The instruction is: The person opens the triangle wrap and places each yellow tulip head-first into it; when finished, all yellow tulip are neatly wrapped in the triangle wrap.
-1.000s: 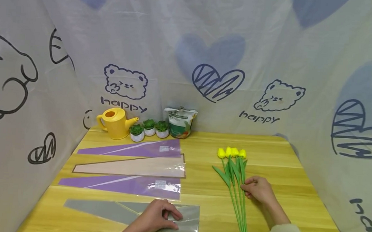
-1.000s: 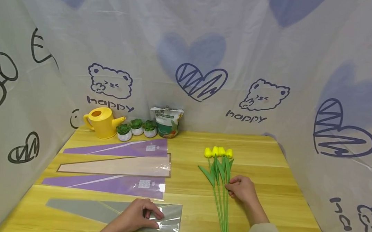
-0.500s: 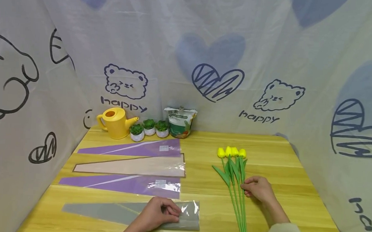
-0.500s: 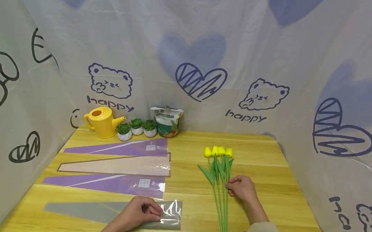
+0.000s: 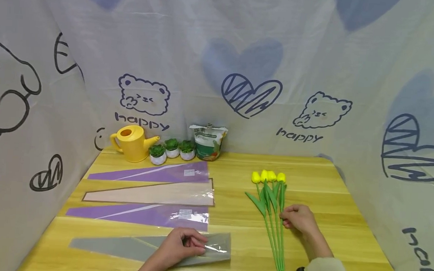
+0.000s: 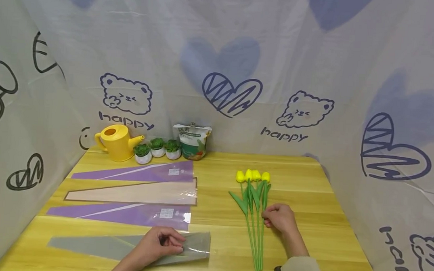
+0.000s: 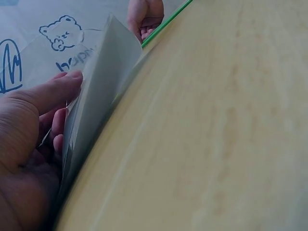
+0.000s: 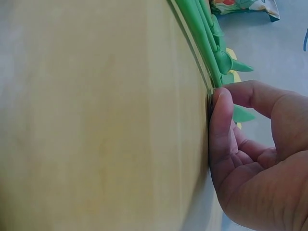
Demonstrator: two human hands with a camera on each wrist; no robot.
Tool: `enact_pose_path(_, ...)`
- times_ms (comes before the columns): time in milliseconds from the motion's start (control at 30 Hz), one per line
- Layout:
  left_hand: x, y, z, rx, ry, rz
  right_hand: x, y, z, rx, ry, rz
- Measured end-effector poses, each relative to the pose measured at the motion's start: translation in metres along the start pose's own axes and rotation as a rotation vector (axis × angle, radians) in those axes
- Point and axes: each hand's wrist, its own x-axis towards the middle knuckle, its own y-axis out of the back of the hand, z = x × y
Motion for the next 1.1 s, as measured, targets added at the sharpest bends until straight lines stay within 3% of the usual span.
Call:
enact_pose_path(400,0.010,-0.003,-0.002,-0.022,-0.047,-0.016,-0.006,0.010,-0.001,0.030,-0.002,0.002)
enact_pose_path(667,0.012,0.004,-0.002,-0.003,-0.041,-0.001,-0.018,0.009,-0.019,0.023,0.056,0.038)
enact_pose_path(1100,0.016,0.002,-0.002,0.002,-0.053,0.005,-0.060,0.020,-0.029,0.272,0.090,0.174)
